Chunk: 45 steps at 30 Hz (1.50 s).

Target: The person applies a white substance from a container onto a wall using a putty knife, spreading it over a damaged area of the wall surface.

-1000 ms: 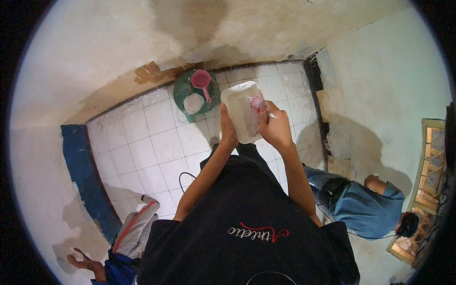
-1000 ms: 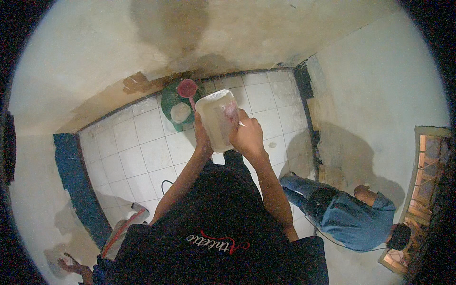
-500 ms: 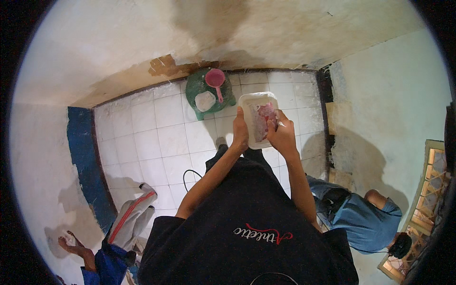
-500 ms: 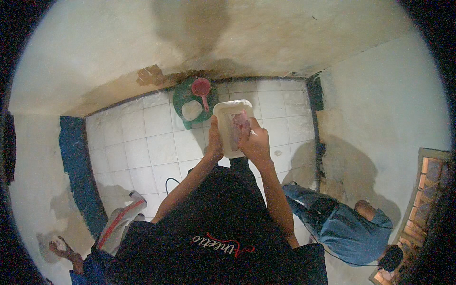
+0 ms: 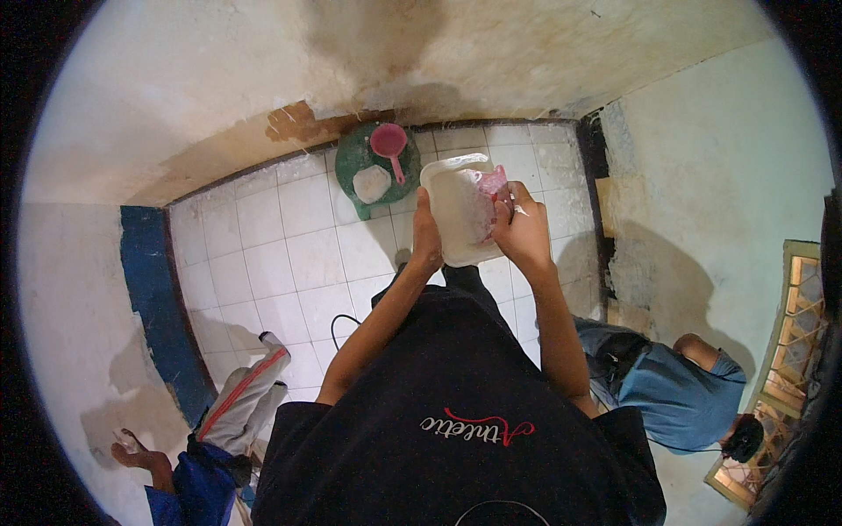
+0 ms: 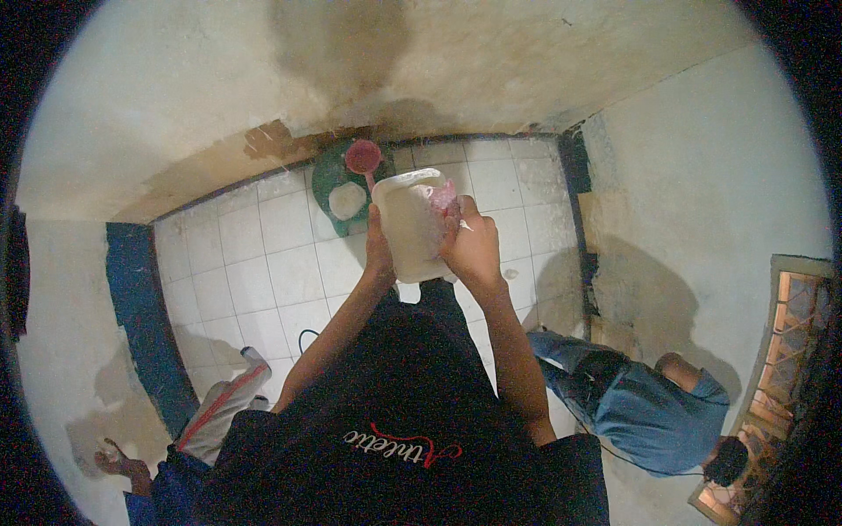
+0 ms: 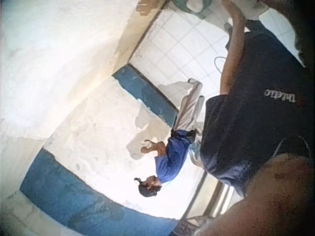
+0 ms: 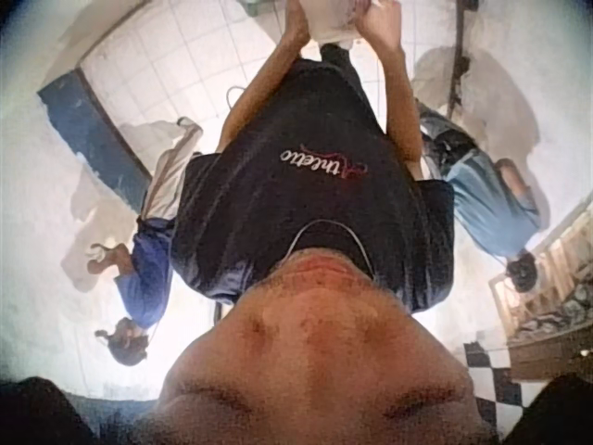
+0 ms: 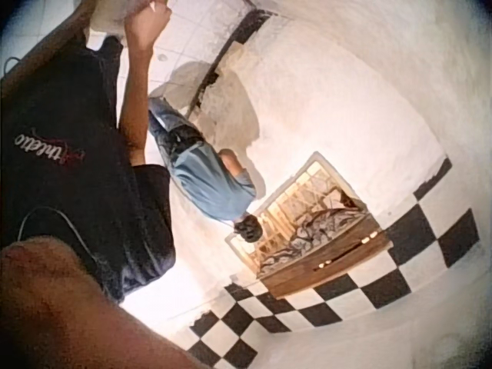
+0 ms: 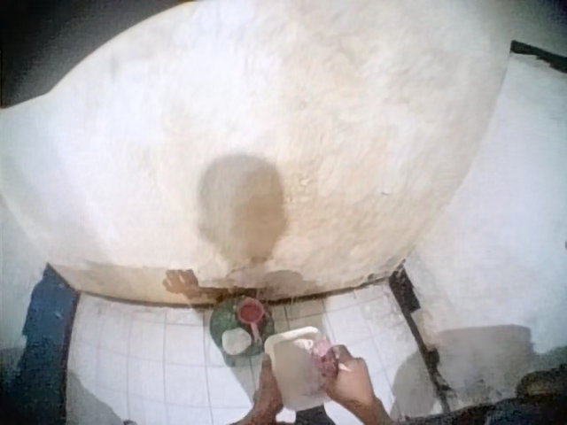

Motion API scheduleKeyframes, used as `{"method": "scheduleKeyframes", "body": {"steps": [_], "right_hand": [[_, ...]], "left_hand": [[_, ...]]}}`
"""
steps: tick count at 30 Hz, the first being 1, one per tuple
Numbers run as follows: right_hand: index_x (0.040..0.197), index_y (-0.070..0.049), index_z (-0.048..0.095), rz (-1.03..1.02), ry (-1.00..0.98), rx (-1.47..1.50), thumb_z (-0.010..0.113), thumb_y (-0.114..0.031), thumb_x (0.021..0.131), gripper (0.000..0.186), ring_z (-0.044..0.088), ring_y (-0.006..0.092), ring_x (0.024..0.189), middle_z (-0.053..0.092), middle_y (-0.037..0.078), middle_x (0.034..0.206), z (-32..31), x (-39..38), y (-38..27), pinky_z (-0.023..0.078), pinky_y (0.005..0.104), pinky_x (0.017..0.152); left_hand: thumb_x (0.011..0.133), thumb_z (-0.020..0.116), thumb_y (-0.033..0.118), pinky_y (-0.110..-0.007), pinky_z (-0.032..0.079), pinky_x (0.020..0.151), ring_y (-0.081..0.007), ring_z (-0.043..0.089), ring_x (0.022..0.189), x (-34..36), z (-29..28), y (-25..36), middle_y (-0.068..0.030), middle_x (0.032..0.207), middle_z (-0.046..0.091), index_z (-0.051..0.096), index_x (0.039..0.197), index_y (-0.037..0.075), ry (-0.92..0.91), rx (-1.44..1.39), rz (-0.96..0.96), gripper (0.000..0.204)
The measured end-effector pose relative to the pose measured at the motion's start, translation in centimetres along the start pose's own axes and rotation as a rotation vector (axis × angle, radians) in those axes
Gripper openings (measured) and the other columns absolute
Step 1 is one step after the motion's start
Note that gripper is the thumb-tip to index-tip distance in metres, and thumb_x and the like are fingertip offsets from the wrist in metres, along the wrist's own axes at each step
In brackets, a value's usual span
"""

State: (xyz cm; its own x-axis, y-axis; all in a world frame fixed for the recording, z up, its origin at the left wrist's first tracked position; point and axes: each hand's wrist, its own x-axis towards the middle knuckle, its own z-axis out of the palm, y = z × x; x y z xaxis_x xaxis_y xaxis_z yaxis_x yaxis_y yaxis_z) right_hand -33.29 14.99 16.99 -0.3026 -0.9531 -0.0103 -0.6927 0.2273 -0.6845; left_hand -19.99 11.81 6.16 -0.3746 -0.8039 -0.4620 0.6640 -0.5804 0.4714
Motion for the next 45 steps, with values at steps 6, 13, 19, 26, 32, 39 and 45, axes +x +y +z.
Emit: {"method": "scheduleKeyframes", "body": {"steps": [6, 13, 19, 26, 32, 39, 45], "right_hand": [[0.094, 0.002, 0.056, -0.014, -0.013, 0.059, 0.057, -0.003, 0.083, 0.013, 0.066, 0.0343, 0.064, 0.064, 0.022, 0.072, 1.6, -0.4, 0.4, 0.05, 0.0376, 0.059], [0.092, 0.003, 0.057, 0.013, -0.009, 0.248, 0.06, 0.0, 0.081, 0.013, 0.065, 0.0242, 0.062, 0.064, 0.019, 0.074, 3.3, -0.2, 2.4, 0.049, 0.0334, 0.059], [0.1, 0.003, 0.057, 0.147, -0.041, 0.252, 0.058, -0.003, 0.084, 0.017, 0.065, 0.0326, 0.066, 0.065, 0.022, 0.076, 2.5, -0.2, 2.6, 0.051, 0.0373, 0.06], [0.101, 0.001, 0.055, -0.094, 0.019, 0.01, 0.056, -0.007, 0.084, 0.018, 0.063, 0.0435, 0.064, 0.062, 0.025, 0.069, 2.1, -1.9, -2.3, 0.05, 0.0463, 0.058], [0.107, 0.001, 0.055, -0.197, 0.02, -0.088, 0.056, -0.009, 0.083, 0.026, 0.059, 0.048, 0.065, 0.06, 0.028, 0.068, 3.5, -1.1, -2.6, 0.049, 0.0515, 0.061], [0.109, 0.001, 0.053, -0.199, 0.048, -0.059, 0.056, -0.012, 0.084, 0.028, 0.062, 0.0451, 0.061, 0.062, 0.024, 0.069, 5.0, -0.6, -0.7, 0.051, 0.0527, 0.058], [0.107, 0.0, 0.056, -0.23, 0.01, -0.051, 0.054, -0.012, 0.085, 0.025, 0.061, 0.0484, 0.068, 0.062, 0.026, 0.074, 3.8, -1.0, -3.2, 0.05, 0.0531, 0.064]], "left_hand": [[0.099, 0.024, 0.058, -0.037, 0.052, 0.088, -0.0246, 0.062, 0.101, 0.1, 0.1, -0.1, -0.015, 0.115, 0.06, 0.048, 0.129, 0.0, 0.025, 0.01, 0.006, 0.069], [0.099, 0.024, 0.059, -0.034, 0.052, 0.085, -0.0235, 0.063, 0.098, 1.0, -1.6, -0.8, -0.014, 0.111, 0.062, 0.052, 0.125, 0.0, 0.001, 0.173, 0.072, 0.07], [0.099, 0.023, 0.06, -0.035, 0.051, 0.088, -0.0236, 0.061, 0.102, 1.3, -2.1, -0.9, -0.0142, 0.114, 0.061, 0.05, 0.127, 0.001, -0.03, 0.117, -0.01, 0.071], [0.098, 0.024, 0.061, -0.037, 0.05, 0.091, -0.0249, 0.06, 0.105, 0.7, -1.3, 0.0, -0.0146, 0.119, 0.058, 0.046, 0.132, 0.002, -0.035, 0.124, -0.011, 0.072], [0.098, 0.023, 0.062, -0.036, 0.048, 0.092, -0.0243, 0.059, 0.106, 1.0, -1.5, 0.7, -0.0125, 0.116, 0.059, 0.047, 0.131, 0.003, 0.039, 0.19, 0.039, 0.071], [0.097, 0.025, 0.063, -0.037, 0.049, 0.092, -0.0245, 0.059, 0.105, 0.8, -1.8, 0.6, -0.0117, 0.115, 0.059, 0.046, 0.131, 0.004, 0.068, 0.127, 0.038, 0.071], [0.096, 0.025, 0.063, -0.039, 0.046, 0.098, -0.027, 0.056, 0.115, 1.7, -3.2, 0.1, -0.0146, 0.126, 0.055, 0.041, 0.137, 0.005, 0.026, 0.106, 0.057, 0.073]]}}
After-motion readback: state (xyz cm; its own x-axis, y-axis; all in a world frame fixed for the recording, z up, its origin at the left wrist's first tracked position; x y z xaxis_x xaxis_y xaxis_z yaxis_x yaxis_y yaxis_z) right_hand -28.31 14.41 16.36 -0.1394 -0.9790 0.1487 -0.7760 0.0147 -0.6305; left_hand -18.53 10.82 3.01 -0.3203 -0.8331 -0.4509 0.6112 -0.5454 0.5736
